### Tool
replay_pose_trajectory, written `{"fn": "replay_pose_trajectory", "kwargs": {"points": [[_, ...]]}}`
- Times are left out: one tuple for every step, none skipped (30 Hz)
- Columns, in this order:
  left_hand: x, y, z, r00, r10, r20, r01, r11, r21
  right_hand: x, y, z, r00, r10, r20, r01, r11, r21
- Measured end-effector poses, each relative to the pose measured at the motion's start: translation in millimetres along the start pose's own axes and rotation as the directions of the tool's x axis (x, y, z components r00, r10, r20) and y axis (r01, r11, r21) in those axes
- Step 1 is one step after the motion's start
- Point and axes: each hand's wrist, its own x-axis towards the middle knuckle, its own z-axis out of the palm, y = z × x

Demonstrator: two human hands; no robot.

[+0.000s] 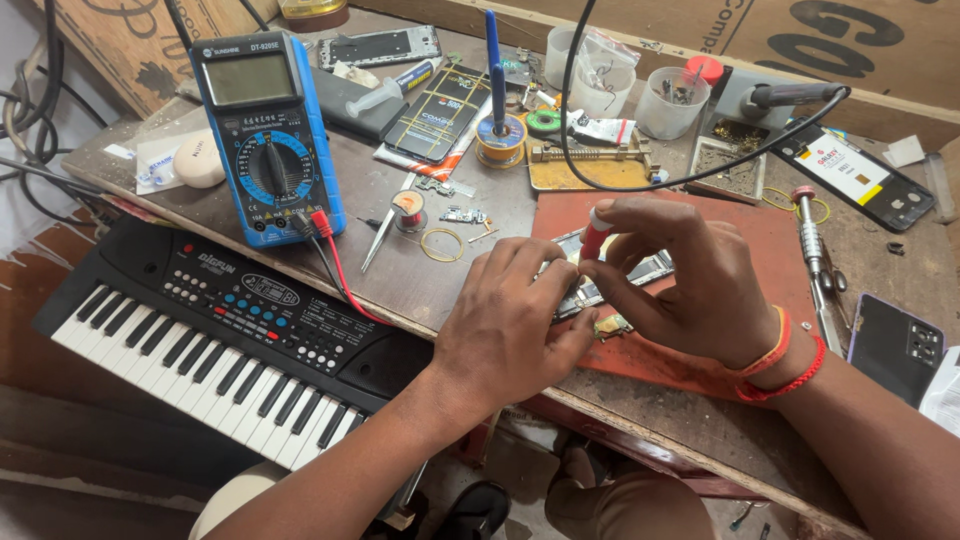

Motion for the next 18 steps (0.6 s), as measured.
{"fn": "replay_pose_trajectory", "kwargs": {"points": [[0.2,0.1,-0.2,1.000,0.000,0.002,0.000,1.000,0.008,0.2,0.1,0.1,1.000,-0.005,-0.002,0.005,1.000,0.001],[0.4,0.1,-0.3,1.000,0.000,0.005,0.000,1.000,0.015,0.6,0.1,0.1,1.000,-0.010,-0.003,0.010,1.000,0.001],[-0.8,0.0,1.3,1.000,-0.001,0.009,0.001,1.000,0.018,-0.9,-0.1,0.5,1.000,-0.005,0.001,0.005,1.000,0.002],[-1.5,-0.2,2.2,1.000,-0.003,0.014,0.002,1.000,0.021,-1.9,-0.4,0.3,1.000,0.000,0.006,0.000,1.000,0.004],[-1.7,-0.5,2.6,1.000,-0.004,0.018,0.004,1.000,0.025,-2.2,-0.5,0.3,1.000,0.005,0.010,-0.005,1.000,0.005],[-1.8,-0.7,2.9,1.000,-0.005,0.022,0.004,1.000,0.029,-2.1,0.0,0.5,1.000,0.004,0.011,-0.004,1.000,0.003],[-1.5,-0.8,3.3,1.000,-0.005,0.026,0.004,0.999,0.034,-1.9,0.6,0.4,1.000,0.003,0.011,-0.003,1.000,-0.001],[-1.4,-1.0,3.6,1.000,-0.004,0.030,0.003,0.999,0.039,-1.7,1.0,0.1,1.000,0.002,0.012,-0.002,1.000,-0.004],[-2.1,-1.4,3.8,0.999,-0.005,0.031,0.004,0.999,0.038,-2.0,0.7,0.5,1.000,0.004,0.014,-0.004,1.000,-0.002],[-1.9,-1.6,4.0,1.000,-0.004,0.031,0.003,0.999,0.038,-1.9,0.7,0.1,1.000,0.005,0.017,-0.005,1.000,-0.001],[-1.8,-1.7,4.1,1.000,-0.004,0.031,0.003,0.999,0.037,-1.8,0.6,-0.1,1.000,0.005,0.019,-0.005,1.000,-0.001],[-1.9,-1.6,4.3,1.000,-0.002,0.028,0.001,0.999,0.038,-1.8,0.4,-0.2,1.000,0.003,0.020,-0.003,1.000,0.004],[-2.0,-1.5,4.3,1.000,0.000,0.026,-0.001,0.999,0.040,-1.9,0.2,-0.2,1.000,0.002,0.022,-0.002,1.000,0.009],[-2.5,-1.6,4.2,1.000,0.001,0.024,-0.002,0.999,0.042,-2.0,-0.1,0.4,1.000,0.000,0.023,0.000,1.000,0.015],[-2.6,-1.7,4.0,1.000,-0.002,0.024,0.001,0.999,0.040,-1.7,-0.1,0.2,1.000,-0.002,0.027,0.002,1.000,0.008],[-2.7,-1.9,3.9,1.000,-0.004,0.025,0.003,0.999,0.038,-1.7,0.1,0.0,1.000,-0.003,0.030,0.003,1.000,0.001],[-2.7,-1.7,4.2,1.000,-0.007,0.026,0.006,0.999,0.035,-1.8,0.0,-0.6,0.999,-0.003,0.034,0.003,1.000,-0.007],[-2.6,-1.5,4.6,1.000,-0.004,0.022,0.003,0.999,0.033,-2.1,-0.2,-0.9,0.999,0.003,0.034,-0.002,1.000,-0.006]]}}
